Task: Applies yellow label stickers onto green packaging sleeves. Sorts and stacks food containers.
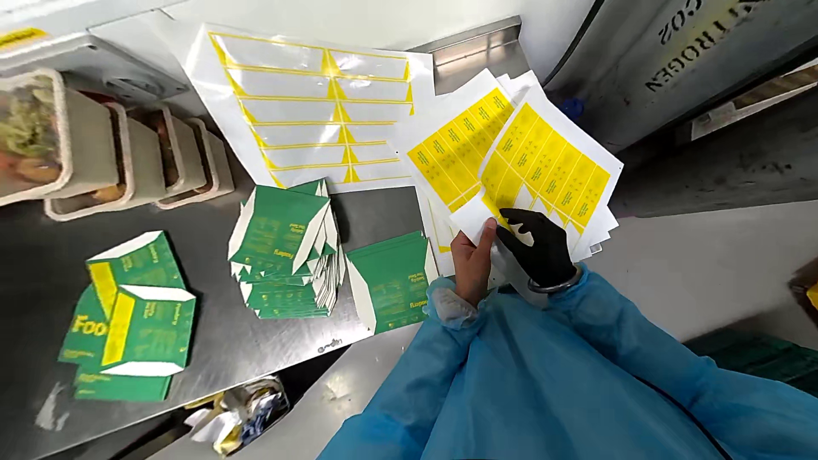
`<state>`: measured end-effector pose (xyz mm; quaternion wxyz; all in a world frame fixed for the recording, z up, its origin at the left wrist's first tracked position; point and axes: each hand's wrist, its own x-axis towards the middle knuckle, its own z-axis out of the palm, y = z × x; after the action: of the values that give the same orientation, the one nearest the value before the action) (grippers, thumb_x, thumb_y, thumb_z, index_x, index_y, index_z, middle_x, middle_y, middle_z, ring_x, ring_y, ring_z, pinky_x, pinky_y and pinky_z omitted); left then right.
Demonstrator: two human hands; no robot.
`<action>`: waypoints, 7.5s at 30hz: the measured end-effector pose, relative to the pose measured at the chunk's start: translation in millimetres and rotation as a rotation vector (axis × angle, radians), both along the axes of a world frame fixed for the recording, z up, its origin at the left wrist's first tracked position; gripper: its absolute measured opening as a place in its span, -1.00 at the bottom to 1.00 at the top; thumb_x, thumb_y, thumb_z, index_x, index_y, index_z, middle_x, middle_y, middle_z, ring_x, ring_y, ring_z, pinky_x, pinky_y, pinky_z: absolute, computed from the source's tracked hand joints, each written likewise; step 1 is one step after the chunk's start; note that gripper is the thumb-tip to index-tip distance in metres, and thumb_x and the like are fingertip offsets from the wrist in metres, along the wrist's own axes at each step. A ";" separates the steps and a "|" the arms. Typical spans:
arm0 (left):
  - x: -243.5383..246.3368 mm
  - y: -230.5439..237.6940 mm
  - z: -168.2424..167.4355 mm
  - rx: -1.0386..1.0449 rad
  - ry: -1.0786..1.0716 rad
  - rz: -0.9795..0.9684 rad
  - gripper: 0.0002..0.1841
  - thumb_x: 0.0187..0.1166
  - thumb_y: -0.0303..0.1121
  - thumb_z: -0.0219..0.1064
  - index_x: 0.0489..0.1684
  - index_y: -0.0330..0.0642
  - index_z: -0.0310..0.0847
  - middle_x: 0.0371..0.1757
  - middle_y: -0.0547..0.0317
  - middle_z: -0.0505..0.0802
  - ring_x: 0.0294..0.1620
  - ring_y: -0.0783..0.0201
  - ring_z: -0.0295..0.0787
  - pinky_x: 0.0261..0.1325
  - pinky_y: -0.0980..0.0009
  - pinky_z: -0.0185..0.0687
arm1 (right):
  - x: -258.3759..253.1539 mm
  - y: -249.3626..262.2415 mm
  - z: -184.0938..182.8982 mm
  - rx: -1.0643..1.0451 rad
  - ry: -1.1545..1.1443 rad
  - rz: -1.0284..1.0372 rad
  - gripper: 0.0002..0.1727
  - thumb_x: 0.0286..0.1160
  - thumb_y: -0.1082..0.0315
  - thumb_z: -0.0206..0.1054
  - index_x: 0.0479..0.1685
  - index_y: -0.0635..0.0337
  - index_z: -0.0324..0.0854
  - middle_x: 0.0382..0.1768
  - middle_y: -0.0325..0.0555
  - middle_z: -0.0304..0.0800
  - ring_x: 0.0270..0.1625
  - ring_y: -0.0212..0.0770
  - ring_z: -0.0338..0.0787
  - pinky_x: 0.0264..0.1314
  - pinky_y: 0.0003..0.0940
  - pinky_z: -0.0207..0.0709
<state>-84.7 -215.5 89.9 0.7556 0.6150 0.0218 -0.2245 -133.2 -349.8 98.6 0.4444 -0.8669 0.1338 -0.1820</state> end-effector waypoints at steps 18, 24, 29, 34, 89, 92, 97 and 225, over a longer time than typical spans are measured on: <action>12.4 -6.4 -3.7 0.006 0.097 0.072 -0.80 0.54 -0.33 0.52 -0.08 -0.29 0.82 -0.19 0.01 0.92 -0.19 0.20 0.89 -0.03 0.22 0.86 | 13.9 -30.7 -13.7 0.052 -0.049 0.231 -0.83 0.54 0.29 0.47 -0.11 0.14 0.93 -0.28 -0.20 0.94 -0.23 -0.44 0.86 -0.08 -0.49 0.76; 7.7 3.8 7.7 -0.004 0.117 0.001 -0.81 0.62 -0.30 0.44 0.05 -0.16 0.75 -0.13 0.14 0.91 -0.14 0.29 0.88 0.02 0.26 0.84 | 17.9 -32.2 -9.9 0.217 0.062 0.187 -0.86 0.44 0.27 0.56 -0.15 0.08 0.94 -0.20 -0.29 0.98 -0.17 -0.48 0.90 -0.02 -0.46 0.83; 8.1 16.3 5.2 -0.013 0.063 -0.044 -0.81 0.67 -0.33 0.38 0.10 -0.17 0.71 -0.10 0.14 0.90 -0.09 0.27 0.88 0.07 0.21 0.85 | 22.9 -36.5 -8.2 0.288 0.087 0.257 -0.90 0.39 0.31 0.60 -0.19 0.05 0.93 -0.13 -0.29 0.96 -0.12 -0.42 0.91 0.01 -0.42 0.85; 7.6 22.6 1.1 0.023 0.151 0.016 -0.78 0.68 -0.26 0.38 0.12 -0.16 0.68 -0.12 0.13 0.91 -0.14 0.25 0.89 -0.01 0.21 0.87 | 41.2 -56.0 -7.1 0.221 0.249 0.322 -0.87 0.50 0.25 0.49 -0.17 0.08 0.88 -0.19 -0.25 0.93 -0.19 -0.38 0.87 -0.06 -0.35 0.79; 39.7 242.4 -68.6 0.693 -0.234 0.340 -0.48 0.58 -0.26 0.50 0.43 -0.16 0.39 -0.17 0.09 0.87 -0.25 0.21 0.84 -0.18 0.22 0.80 | 70.9 179.8 -59.0 0.009 0.639 -0.032 -0.61 0.43 -0.10 0.49 -0.31 0.06 0.84 -0.37 -0.10 0.88 -0.24 -0.03 0.84 -0.11 0.20 0.63; 43.3 237.4 -87.7 0.764 -0.289 0.334 -0.61 0.61 -0.23 0.47 0.20 -0.23 0.46 -0.23 0.05 0.81 -0.28 0.15 0.79 -0.18 0.14 0.78 | 80.4 178.6 -77.4 -0.017 0.684 -0.047 -0.61 0.44 -0.11 0.47 -0.34 0.04 0.83 -0.36 -0.09 0.87 -0.19 0.00 0.83 -0.08 0.22 0.61; 38.6 234.7 -98.6 0.854 -0.310 0.344 -0.65 0.61 -0.20 0.46 0.10 -0.19 0.47 -0.24 0.09 0.79 -0.29 0.17 0.75 -0.20 0.15 0.73 | 83.2 178.3 -83.3 -0.045 0.736 -0.037 -0.59 0.48 -0.17 0.41 -0.29 -0.02 0.84 -0.30 -0.12 0.89 -0.12 -0.02 0.85 -0.04 0.20 0.63; 8.5 45.4 11.9 0.130 -0.054 0.250 -0.73 0.67 -0.24 0.40 0.21 -0.11 0.76 -0.09 0.14 0.91 -0.17 0.30 0.88 -0.05 0.27 0.86 | 52.4 -61.0 18.6 0.204 0.147 0.101 -0.78 0.65 0.31 0.30 -0.02 0.27 0.78 -0.17 -0.07 0.87 -0.19 -0.26 0.82 -0.07 -0.22 0.75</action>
<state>-76.2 -170.1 101.8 0.7364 0.6610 0.0924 -0.1103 -80.7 -410.7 117.2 0.5280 -0.8337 0.1398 -0.0808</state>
